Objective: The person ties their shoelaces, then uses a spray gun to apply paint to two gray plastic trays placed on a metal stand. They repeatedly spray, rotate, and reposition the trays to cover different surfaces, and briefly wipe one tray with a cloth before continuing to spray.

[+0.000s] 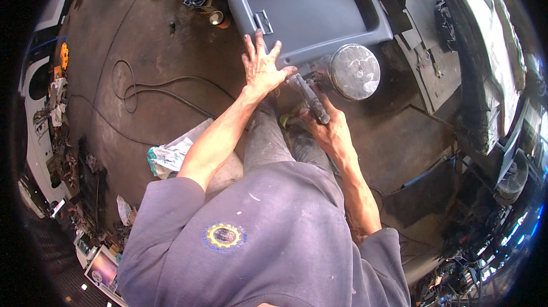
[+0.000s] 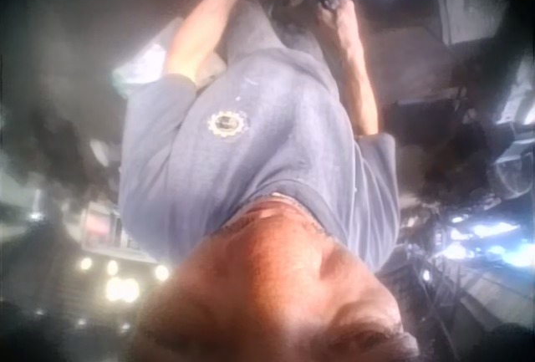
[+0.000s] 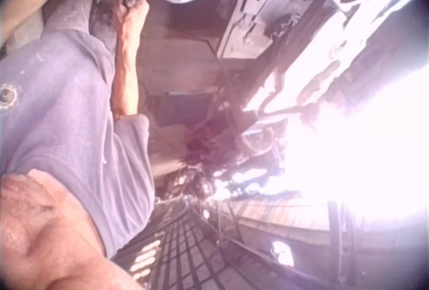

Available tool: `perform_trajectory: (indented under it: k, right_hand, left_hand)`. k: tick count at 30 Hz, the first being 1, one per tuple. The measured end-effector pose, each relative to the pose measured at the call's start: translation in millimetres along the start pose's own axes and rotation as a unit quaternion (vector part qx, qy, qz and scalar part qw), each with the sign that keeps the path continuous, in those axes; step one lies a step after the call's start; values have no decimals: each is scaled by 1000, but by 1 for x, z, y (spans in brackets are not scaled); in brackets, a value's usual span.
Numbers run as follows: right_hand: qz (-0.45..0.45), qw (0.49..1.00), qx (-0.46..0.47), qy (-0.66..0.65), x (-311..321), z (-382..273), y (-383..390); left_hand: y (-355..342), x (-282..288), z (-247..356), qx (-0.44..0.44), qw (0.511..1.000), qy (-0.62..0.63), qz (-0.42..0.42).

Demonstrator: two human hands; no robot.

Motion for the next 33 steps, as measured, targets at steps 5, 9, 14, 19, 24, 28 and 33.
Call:
perform_trajectory:
  k: [5,9,14,19,24,28,33]
  right_hand:
    - [16,999,47,0,-3,7,-3]
    - [16,999,43,7,-4,8,-3]
    - [-11,1000,-16,-16,-3,1,-1]
    - [-19,1000,-10,-9,-6,2,-3]
    - [-16,1000,-15,11,-7,-1,-5]
    - [-19,999,8,25,-7,-6,-8]
    - [-30,999,-12,28,-11,-12,-7]
  left_hand:
    - [3,-8,-3,1,1000,3,-5]
    - [3,-6,-5,-17,999,8,29]
    - [4,-4,-2,-11,1000,1,-17]
    - [5,-15,-4,-6,999,-38,18]
    - [62,-39,4,-100,993,38,49]
    - [84,-50,-12,-92,994,52,31]
    - [-14,-26,-69,12,952,245,186]
Point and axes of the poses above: each hand's wrist, its own y-axis away from the middle knuckle, its own x-axis out of the back of the hand, z = x × y, the point moved 3 cm from there along -y, towards the middle knuckle, and after that the axes turned 7 degrees about -z, right-handed, at the moved point
